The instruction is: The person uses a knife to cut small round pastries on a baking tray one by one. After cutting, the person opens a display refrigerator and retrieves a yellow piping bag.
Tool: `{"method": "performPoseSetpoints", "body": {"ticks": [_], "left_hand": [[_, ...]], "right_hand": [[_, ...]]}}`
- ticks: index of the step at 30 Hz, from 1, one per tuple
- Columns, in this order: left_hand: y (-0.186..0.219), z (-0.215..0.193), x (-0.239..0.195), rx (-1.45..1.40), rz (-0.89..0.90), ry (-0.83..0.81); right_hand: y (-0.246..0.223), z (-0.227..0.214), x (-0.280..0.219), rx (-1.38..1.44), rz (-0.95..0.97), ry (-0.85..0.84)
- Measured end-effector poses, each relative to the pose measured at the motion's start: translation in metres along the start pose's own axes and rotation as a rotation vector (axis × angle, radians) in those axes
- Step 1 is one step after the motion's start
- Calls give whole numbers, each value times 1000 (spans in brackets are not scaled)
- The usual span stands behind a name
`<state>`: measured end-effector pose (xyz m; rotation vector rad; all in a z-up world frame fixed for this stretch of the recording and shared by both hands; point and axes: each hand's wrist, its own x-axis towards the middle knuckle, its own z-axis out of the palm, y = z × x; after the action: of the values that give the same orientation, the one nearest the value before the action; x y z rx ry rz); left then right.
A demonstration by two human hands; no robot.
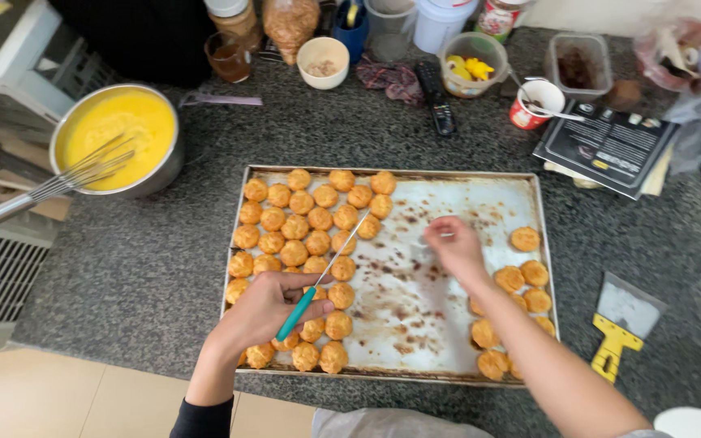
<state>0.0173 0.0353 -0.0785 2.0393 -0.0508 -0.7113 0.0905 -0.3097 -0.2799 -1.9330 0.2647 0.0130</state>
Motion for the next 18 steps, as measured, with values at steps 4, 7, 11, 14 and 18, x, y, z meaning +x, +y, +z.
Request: {"method": "performPoseSetpoints", "body": {"ticks": [4,7,11,14,18], "left_hand": [[7,21,13,-102,107,-54],[21,34,21,-26,148,-90],[41,44,26,74,96,-94],[50,46,21,52,115,-98],[53,41,13,139,133,-32]], "right_hand": [[6,-98,-12,-504,-181,219],[7,-143,-14,-832,-223,224],[18,-155,-12,-884,-278,92],[21,-149,-12,-913,-264,108],[4,-138,0,-348,-197,115]]}}
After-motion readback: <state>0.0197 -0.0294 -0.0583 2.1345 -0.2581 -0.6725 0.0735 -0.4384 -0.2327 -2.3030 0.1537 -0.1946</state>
